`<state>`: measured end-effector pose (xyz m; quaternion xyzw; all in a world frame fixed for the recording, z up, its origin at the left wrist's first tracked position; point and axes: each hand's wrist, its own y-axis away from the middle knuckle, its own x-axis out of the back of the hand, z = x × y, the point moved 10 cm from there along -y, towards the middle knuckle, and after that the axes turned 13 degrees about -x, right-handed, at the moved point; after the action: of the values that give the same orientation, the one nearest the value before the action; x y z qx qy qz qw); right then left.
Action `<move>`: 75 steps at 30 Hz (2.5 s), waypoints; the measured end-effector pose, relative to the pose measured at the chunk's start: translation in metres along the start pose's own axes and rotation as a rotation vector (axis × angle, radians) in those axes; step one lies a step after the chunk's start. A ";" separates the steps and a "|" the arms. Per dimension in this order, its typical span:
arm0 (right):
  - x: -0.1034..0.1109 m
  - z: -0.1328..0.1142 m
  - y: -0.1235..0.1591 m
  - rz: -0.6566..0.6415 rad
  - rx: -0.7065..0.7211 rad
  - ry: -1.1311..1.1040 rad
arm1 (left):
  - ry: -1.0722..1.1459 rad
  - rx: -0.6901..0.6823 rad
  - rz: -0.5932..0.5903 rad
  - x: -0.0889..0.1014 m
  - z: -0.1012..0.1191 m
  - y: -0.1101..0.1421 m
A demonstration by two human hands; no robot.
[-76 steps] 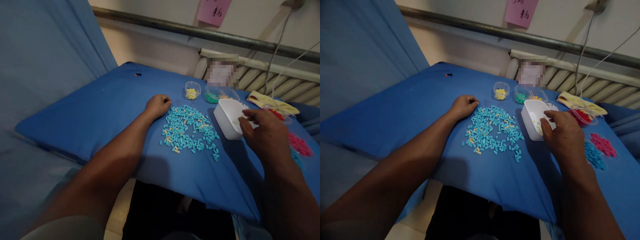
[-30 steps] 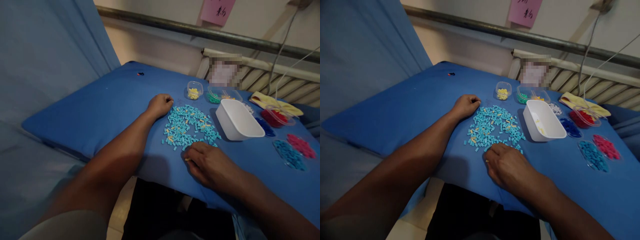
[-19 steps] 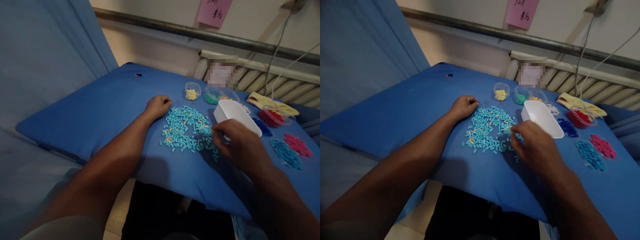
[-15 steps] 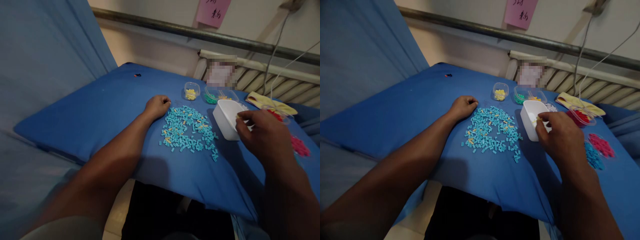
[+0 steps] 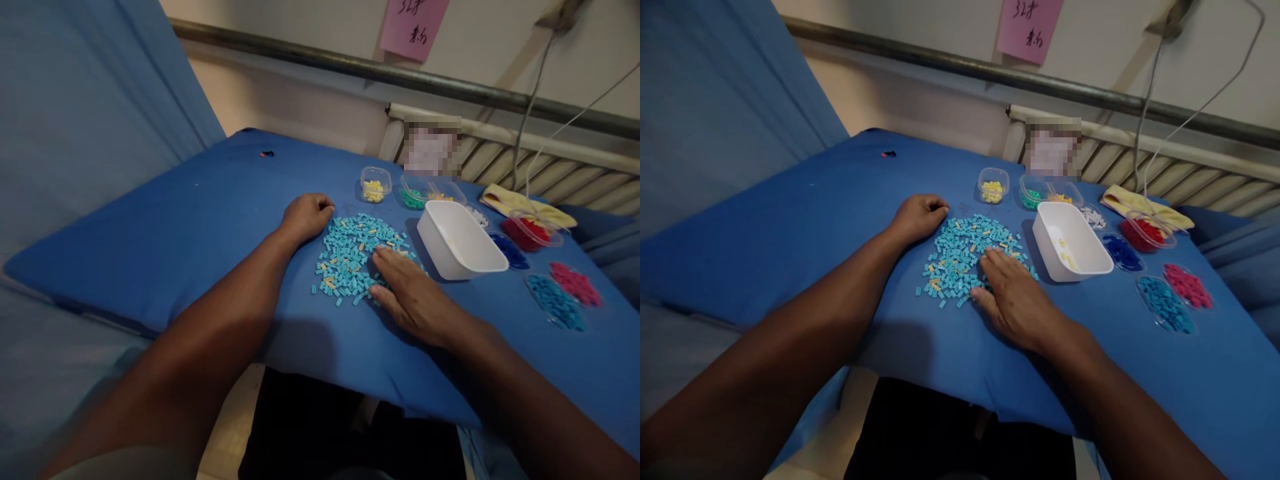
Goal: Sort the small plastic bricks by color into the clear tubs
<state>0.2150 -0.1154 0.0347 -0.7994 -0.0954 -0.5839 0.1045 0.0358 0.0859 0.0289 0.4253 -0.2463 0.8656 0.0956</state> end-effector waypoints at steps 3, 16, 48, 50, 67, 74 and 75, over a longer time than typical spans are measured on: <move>0.003 -0.021 0.015 -0.078 0.171 -0.062 | 0.007 -0.007 0.004 0.000 -0.001 0.000; 0.037 0.028 0.028 0.119 0.009 0.105 | 0.014 0.017 -0.009 -0.001 0.000 0.002; 0.014 0.004 -0.049 -0.023 -0.043 0.025 | 0.008 0.004 -0.009 -0.002 0.002 0.002; 0.014 0.011 -0.049 -0.047 -0.098 0.042 | 0.007 0.008 -0.003 -0.001 0.002 0.002; 0.028 0.008 -0.042 0.034 -0.113 -0.003 | 0.013 0.014 -0.005 -0.002 0.003 0.002; 0.070 0.027 -0.019 0.242 -0.071 -0.275 | 0.005 0.020 -0.008 -0.001 0.003 0.002; 0.075 0.031 -0.017 0.265 -0.077 -0.298 | 0.003 0.019 -0.009 -0.001 0.003 0.001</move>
<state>0.2611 -0.0886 0.0979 -0.8859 0.0186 -0.4435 0.1347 0.0381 0.0834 0.0288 0.4258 -0.2360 0.8682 0.0960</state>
